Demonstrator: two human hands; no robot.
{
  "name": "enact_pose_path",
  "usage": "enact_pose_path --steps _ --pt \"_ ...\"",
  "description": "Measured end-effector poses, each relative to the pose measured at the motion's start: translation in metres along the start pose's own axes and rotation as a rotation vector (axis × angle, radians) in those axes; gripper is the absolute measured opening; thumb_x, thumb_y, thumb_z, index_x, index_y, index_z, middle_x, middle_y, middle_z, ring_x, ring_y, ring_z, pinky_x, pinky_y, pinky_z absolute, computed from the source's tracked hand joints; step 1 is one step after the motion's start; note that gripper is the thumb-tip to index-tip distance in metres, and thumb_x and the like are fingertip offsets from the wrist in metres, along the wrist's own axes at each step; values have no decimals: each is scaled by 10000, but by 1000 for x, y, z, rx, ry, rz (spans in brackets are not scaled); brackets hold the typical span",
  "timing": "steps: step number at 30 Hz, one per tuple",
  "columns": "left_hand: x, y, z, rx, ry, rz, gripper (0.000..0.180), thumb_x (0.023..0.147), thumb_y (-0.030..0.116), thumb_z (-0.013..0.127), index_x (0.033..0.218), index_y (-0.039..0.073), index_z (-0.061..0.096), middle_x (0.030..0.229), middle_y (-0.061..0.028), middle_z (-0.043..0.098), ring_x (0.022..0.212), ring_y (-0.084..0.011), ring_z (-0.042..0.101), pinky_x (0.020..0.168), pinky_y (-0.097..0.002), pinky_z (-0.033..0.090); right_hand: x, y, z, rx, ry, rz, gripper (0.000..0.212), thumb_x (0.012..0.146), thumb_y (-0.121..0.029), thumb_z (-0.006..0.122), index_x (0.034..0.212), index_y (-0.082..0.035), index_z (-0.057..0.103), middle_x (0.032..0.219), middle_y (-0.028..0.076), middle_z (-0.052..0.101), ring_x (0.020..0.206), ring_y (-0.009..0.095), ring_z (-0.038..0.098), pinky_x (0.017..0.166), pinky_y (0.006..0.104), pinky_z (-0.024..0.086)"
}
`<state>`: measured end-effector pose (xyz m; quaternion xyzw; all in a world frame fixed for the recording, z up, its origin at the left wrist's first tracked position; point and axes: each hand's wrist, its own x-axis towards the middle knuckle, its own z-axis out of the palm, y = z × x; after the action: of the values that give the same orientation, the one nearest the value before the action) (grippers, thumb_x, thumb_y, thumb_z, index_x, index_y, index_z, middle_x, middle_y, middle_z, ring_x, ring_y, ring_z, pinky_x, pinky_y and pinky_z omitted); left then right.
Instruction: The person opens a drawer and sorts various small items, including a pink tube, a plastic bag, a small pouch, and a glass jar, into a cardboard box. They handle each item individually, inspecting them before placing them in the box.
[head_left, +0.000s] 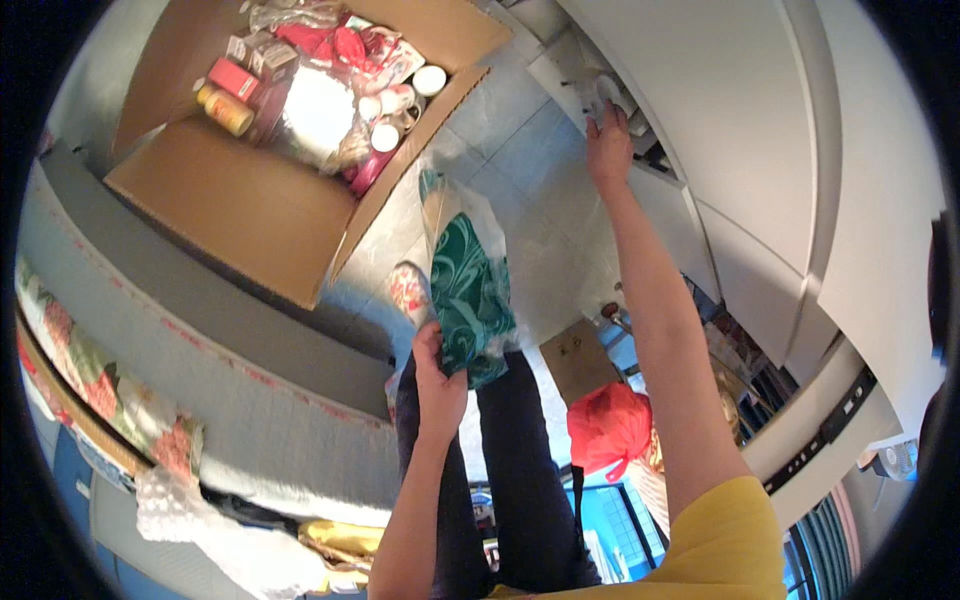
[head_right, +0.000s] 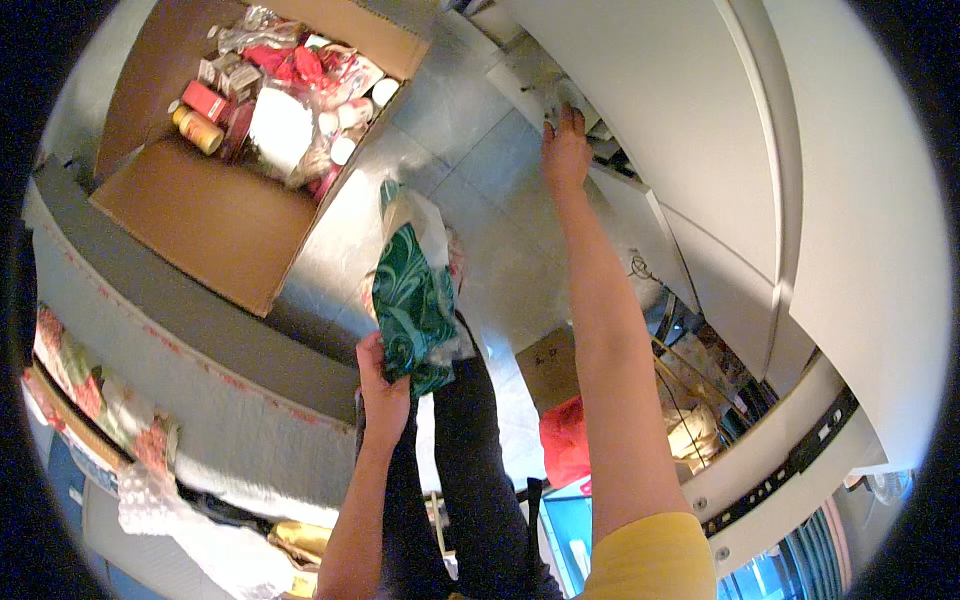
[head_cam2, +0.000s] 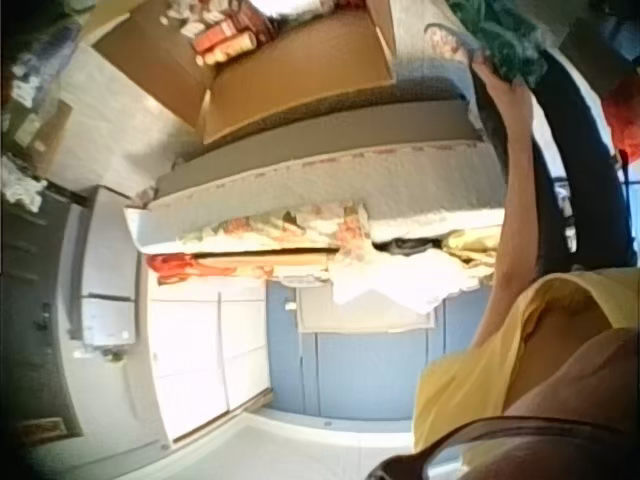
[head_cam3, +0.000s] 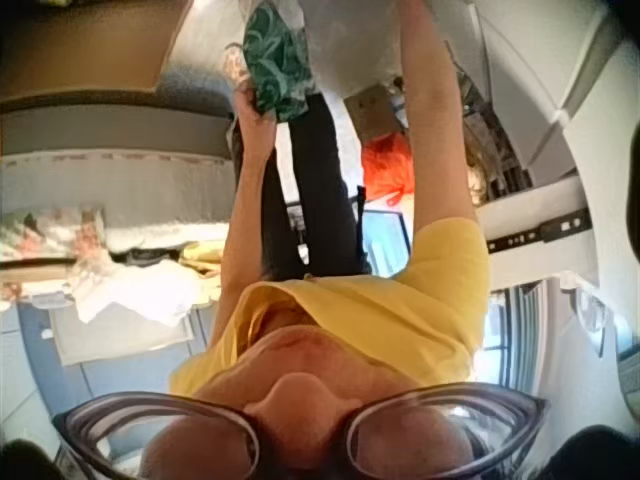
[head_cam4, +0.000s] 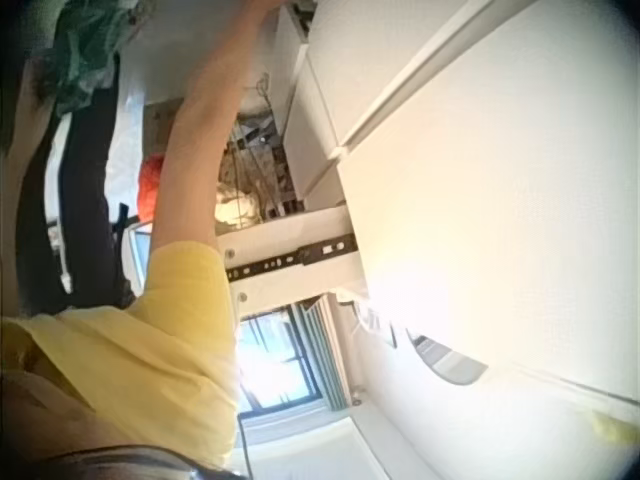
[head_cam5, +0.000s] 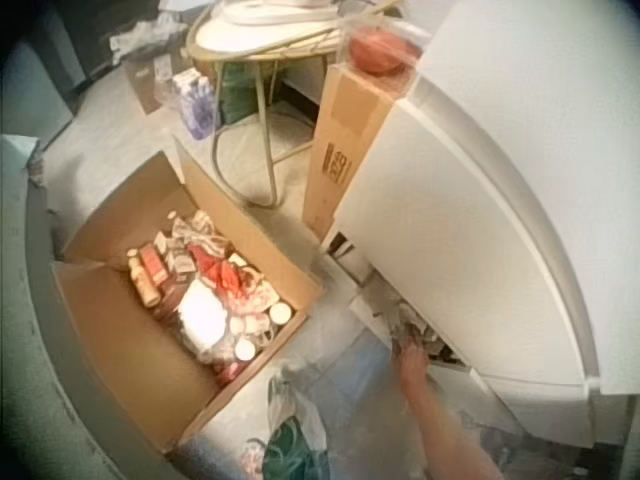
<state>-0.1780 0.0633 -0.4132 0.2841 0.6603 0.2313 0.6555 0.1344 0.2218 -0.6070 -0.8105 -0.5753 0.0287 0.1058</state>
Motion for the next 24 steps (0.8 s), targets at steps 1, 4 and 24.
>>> enact_pose_path --steps 1,4,24 --pt "-7 4 -3 -22 -6 -8 590 680 -193 401 1209 60 331 1089 -103 491 1020 -184 486 901 -278 372 -5 -13 -9 20 -28 17 287 828 -222 556 1009 1 574 1105 188 557 874 353 589 739 444 479" --pt "-31 36 -6 -83 -39 -3 647 664 -210 386 1228 91 293 1090 -103 493 1012 -174 492 888 -266 380 -62 -52 -52 244 -479 308 464 812 -448 558 981 -18 599 969 159 593 798 279 597 688 380 481" --pt "-118 192 -80 458 28 499 608 729 9 651 1279 88 403 1188 -170 489 1090 -333 471 942 -371 377 -42 -264 -421 1673 -548 1084 130 858 -156 590 926 -53 550 870 39 605 717 146 574 595 270 460"
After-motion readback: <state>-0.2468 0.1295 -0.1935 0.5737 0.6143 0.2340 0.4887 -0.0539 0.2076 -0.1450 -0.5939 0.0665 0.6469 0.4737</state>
